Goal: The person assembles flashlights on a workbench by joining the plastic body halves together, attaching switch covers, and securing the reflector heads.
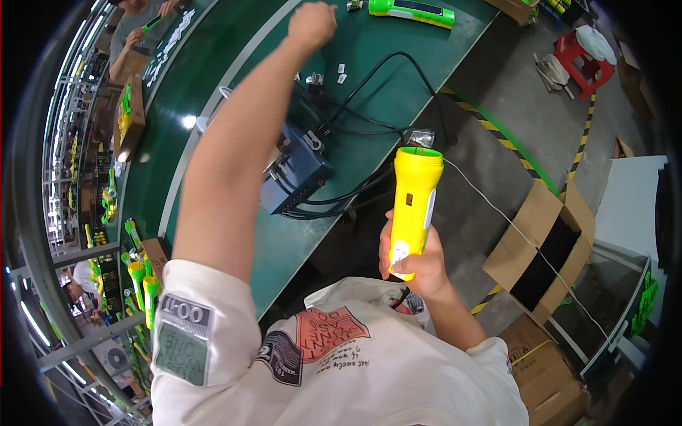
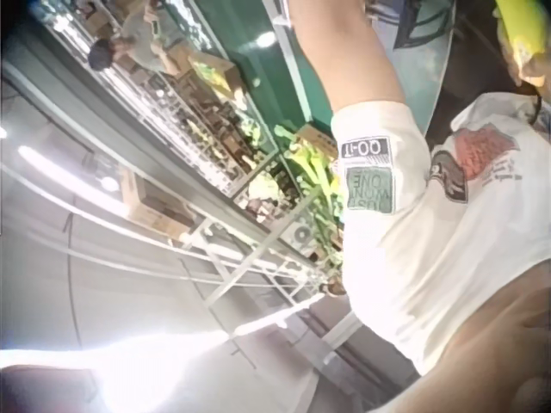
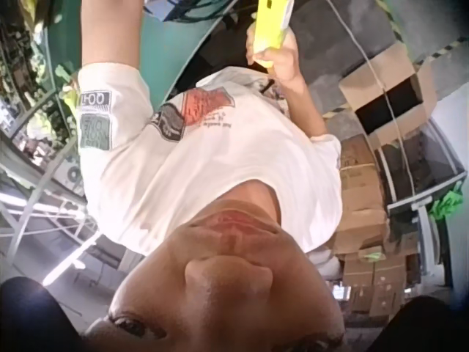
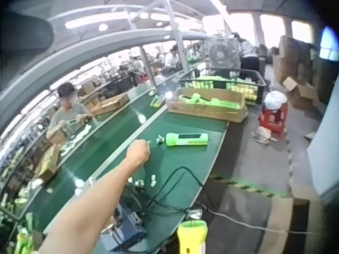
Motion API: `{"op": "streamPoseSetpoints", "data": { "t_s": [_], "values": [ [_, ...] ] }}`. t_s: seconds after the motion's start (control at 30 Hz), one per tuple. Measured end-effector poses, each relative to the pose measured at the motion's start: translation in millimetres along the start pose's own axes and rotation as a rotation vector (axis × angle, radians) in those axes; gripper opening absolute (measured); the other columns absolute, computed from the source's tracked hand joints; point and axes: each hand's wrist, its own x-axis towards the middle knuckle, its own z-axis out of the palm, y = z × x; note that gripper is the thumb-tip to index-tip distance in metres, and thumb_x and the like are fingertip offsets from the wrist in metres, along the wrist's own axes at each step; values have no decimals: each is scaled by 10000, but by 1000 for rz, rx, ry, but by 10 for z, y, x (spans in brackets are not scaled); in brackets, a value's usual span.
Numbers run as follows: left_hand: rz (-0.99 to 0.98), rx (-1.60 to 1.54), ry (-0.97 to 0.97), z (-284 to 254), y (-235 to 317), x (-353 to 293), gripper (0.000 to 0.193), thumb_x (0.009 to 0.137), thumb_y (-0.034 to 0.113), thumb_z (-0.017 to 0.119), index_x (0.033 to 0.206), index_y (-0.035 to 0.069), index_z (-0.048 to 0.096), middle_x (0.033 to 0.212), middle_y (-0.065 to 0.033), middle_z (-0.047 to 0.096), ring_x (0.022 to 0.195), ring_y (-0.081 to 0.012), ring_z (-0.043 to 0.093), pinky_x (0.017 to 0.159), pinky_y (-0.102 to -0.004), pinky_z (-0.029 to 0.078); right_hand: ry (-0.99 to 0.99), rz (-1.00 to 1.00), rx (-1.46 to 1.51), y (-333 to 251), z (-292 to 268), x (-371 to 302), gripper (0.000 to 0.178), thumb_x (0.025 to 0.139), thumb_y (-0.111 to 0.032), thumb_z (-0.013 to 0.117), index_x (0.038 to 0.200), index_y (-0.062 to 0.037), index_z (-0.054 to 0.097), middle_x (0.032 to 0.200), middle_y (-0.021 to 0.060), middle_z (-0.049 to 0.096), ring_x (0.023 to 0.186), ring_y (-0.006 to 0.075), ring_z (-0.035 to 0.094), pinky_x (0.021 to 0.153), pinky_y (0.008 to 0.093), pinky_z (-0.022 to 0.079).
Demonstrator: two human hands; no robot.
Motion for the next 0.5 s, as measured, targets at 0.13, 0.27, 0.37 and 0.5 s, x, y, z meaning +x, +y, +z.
{"op": "streamPoseSetpoints", "data": {
  "t_s": [0.13, 0.27, 0.37, 0.5],
  "values": [
    [171, 10, 146, -875, -166, 8, 403, 928, 290, 483, 754, -37, 641, 779, -290, 615, 773, -460, 609, 731, -519, 483, 9, -7, 13, -12, 34, 38, 748, 522, 12, 580, 1244, 41, 382, 830, 120, 547, 596, 211, 580, 490, 332, 505],
    [27, 158, 200, -1768, -1123, -667, 417, 939, 288, 477, 735, -40, 635, 744, -275, 616, 777, -448, 614, 705, -508, 477, -99, 24, -11, 71, 237, 10, 729, 524, 20, 582, 1233, 31, 413, 849, 131, 544, 630, 209, 584, 502, 330, 516],
    [-180, 33, 217, -2000, -1622, -1727, 414, 924, 342, 511, 799, -24, 658, 739, -269, 617, 758, -439, 618, 720, -506, 476, -158, 8, -52, 170, 353, 5, 714, 534, 18, 569, 1232, 25, 417, 836, 133, 528, 624, 209, 584, 506, 322, 518],
    [-286, 42, 172, -1718, -1815, -3463, 384, 963, 279, 509, 720, -17, 535, 680, -255, 531, 656, -441, 541, 569, -468, 414, -214, 69, -93, 361, 487, 28, 706, 529, 8, 558, 1219, 26, 410, 829, 130, 529, 593, 211, 581, 504, 315, 514]
  ]
}}
